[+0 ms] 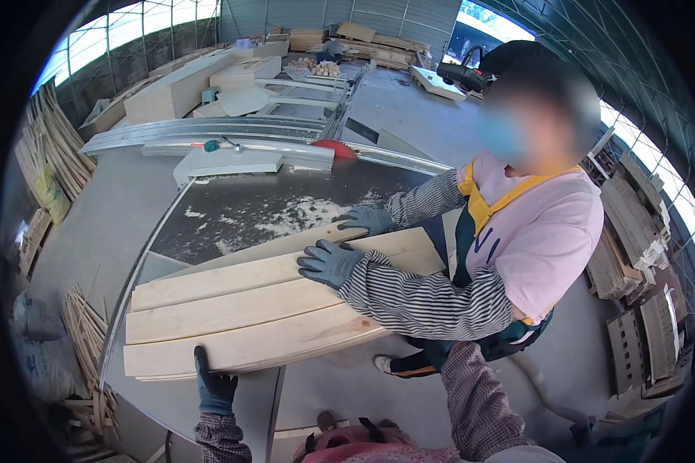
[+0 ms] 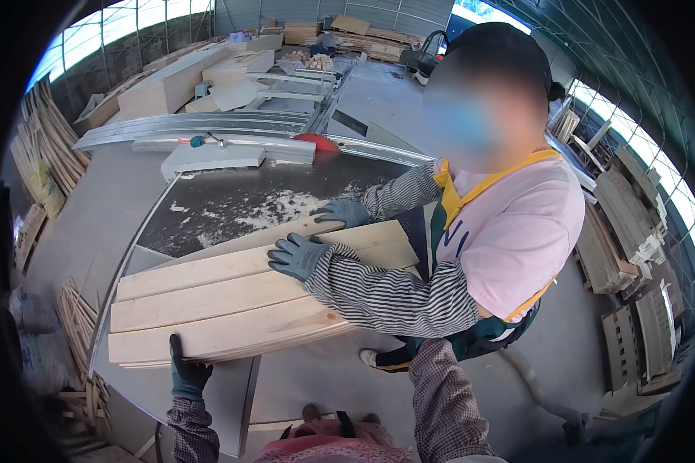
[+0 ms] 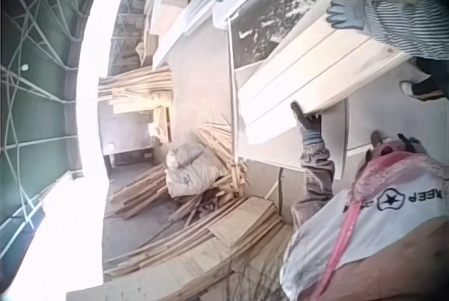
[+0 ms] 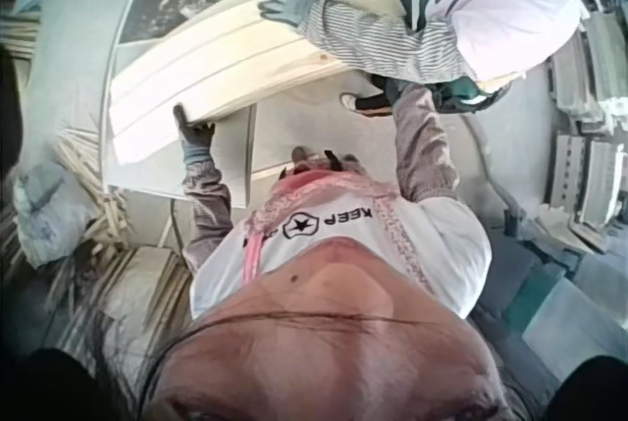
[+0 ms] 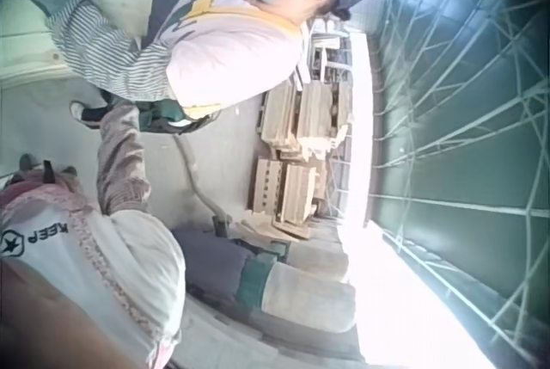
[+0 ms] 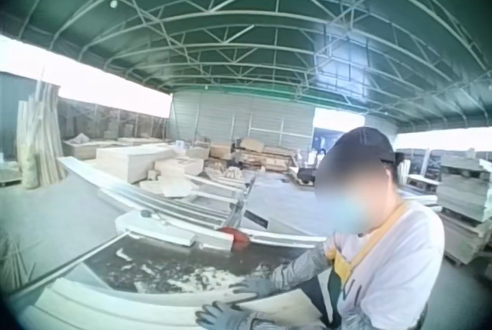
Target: The person feeds a large sheet of plywood into a table saw and guides it through the blade to cut it into smaller pieces. The person then stacks the cut pieces and continues the process with additional sheets.
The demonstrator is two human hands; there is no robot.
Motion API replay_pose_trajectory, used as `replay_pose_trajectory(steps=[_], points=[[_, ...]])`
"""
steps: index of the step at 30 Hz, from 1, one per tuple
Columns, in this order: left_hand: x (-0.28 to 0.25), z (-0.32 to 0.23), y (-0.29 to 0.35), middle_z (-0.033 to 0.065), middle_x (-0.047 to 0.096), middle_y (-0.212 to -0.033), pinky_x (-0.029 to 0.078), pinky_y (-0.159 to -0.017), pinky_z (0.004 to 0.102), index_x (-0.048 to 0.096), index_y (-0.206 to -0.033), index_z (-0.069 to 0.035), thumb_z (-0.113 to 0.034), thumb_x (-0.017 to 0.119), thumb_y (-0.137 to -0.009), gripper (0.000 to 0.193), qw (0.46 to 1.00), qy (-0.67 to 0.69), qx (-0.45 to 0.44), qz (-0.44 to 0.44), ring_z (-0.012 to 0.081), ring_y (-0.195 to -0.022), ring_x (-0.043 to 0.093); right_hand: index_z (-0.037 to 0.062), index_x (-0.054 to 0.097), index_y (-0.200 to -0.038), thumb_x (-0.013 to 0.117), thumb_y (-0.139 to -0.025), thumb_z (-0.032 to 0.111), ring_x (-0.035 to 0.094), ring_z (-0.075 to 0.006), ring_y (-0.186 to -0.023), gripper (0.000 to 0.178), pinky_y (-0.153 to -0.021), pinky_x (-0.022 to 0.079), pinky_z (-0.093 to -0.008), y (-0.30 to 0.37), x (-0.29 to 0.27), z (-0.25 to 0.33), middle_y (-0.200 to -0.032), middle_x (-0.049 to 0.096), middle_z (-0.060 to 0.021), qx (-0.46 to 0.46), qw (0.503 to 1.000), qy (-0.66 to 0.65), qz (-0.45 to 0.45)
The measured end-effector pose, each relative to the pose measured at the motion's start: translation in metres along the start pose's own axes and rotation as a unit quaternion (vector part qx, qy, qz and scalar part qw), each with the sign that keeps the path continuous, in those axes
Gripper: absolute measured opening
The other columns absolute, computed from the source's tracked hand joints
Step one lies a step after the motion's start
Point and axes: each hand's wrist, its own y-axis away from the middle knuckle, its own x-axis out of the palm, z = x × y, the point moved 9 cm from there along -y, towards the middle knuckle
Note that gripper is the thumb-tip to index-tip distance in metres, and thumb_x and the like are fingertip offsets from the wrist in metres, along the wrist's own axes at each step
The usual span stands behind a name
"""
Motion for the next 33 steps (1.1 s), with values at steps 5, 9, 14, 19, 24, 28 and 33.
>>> replay_pose_trajectory(steps=[5, 9, 14, 19, 24, 28, 33], points=[[-0.021, 0.002, 0.0, 0.0111, 0.022, -0.142, 0.045, -0.092, 0.0415, 0.012, -0.144, -0.018, 0.007, 0.067, -0.066, 0.098, 0.993, -0.099, 0.068, -0.022, 0.0279, -0.122, 0.039, 0.0158, 0.045, -0.127, 0.056, -0.072, 0.006, 0.045, -0.0264, -0.114, 0.057, -0.095, 0.037, -0.0442, -0.011, 0.001, 0.011, -0.133, 0.043, -0.0059, -0.005, 0.996, 0.087, 0.002], [-0.014, 0.003, 0.003, 0.0164, 0.025, -0.142, 0.05, -0.085, 0.0374, 0.013, -0.143, -0.015, 0.009, 0.068, -0.064, 0.099, 0.991, 0.117, -0.06, 0.003, 0.0302, -0.121, 0.042, 0.0169, 0.038, -0.134, 0.055, -0.073, 0.007, 0.037, -0.0261, -0.125, 0.065, -0.1, 0.032, -0.0475, -0.001, 0.02, 0.0, -0.142, 0.034, -0.0061, -0.124, 0.894, 0.429, 0.037], [-0.01, -0.03, 0.021, 0.0216, 0.03, -0.14, 0.04, -0.097, 0.0395, 0.02, -0.141, -0.008, 0.005, 0.071, -0.064, 0.093, 0.914, -0.315, 0.252, -0.048, 0.0363, -0.126, 0.037, 0.0195, 0.037, -0.129, 0.04, -0.089, 0.027, 0.037, -0.0268, -0.122, 0.041, -0.101, 0.029, -0.0481, 0.007, 0.043, -0.063, -0.135, 0.038, -0.0101, -0.171, 0.585, 0.781, 0.135], [-0.01, -0.026, 0.009, 0.0198, 0.029, -0.141, 0.036, -0.103, 0.0401, 0.024, -0.14, -0.008, 0.007, 0.067, -0.067, 0.086, 0.986, -0.084, 0.092, -0.108, 0.0332, -0.13, 0.031, 0.0171, 0.04, -0.126, 0.041, -0.087, 0.025, 0.039, -0.0264, -0.12, 0.04, -0.1, 0.031, -0.0469, 0.022, 0.052, -0.078, -0.132, 0.041, -0.0102, -0.222, 0.425, 0.869, 0.124], [-0.008, -0.011, 0.017, 0.0067, 0.031, -0.141, 0.038, -0.099, 0.0395, 0.03, -0.14, -0.018, -0.015, 0.068, -0.076, 0.074, 0.957, 0.226, -0.116, -0.143, 0.0262, -0.126, 0.035, 0.0148, 0.042, -0.123, 0.042, -0.086, 0.023, 0.041, -0.026, -0.118, 0.039, -0.098, 0.033, -0.0457, 0.006, 0.05, -0.087, -0.129, 0.043, -0.0103, -0.235, 0.299, 0.919, 0.101], [-0.014, 0.0, 0.02, -0.0067, 0.034, -0.136, 0.036, -0.094, 0.035, 0.036, -0.137, -0.027, -0.05, 0.057, -0.083, 0.063, 0.942, 0.217, -0.18, -0.183, 0.0196, -0.117, 0.04, 0.0129, 0.045, -0.121, 0.042, -0.085, 0.022, 0.043, -0.0257, -0.116, 0.038, -0.097, 0.034, -0.0447, -0.011, 0.055, -0.083, -0.127, 0.045, -0.0104, -0.247, 0.12, 0.958, 0.079], [-0.02, 0.039, -0.001, 0.0006, 0.026, -0.144, 0.036, -0.097, 0.0348, 0.029, -0.141, -0.023, -0.01, 0.054, -0.087, 0.061, 0.965, 0.163, -0.117, -0.168, 0.0213, -0.128, 0.03, 0.0105, 0.048, -0.119, 0.043, -0.083, 0.02, 0.045, -0.0253, -0.114, 0.037, -0.096, 0.036, -0.0435, 0.014, 0.069, -0.074, -0.125, 0.048, -0.0105, -0.264, 0.063, 0.961, 0.061]])
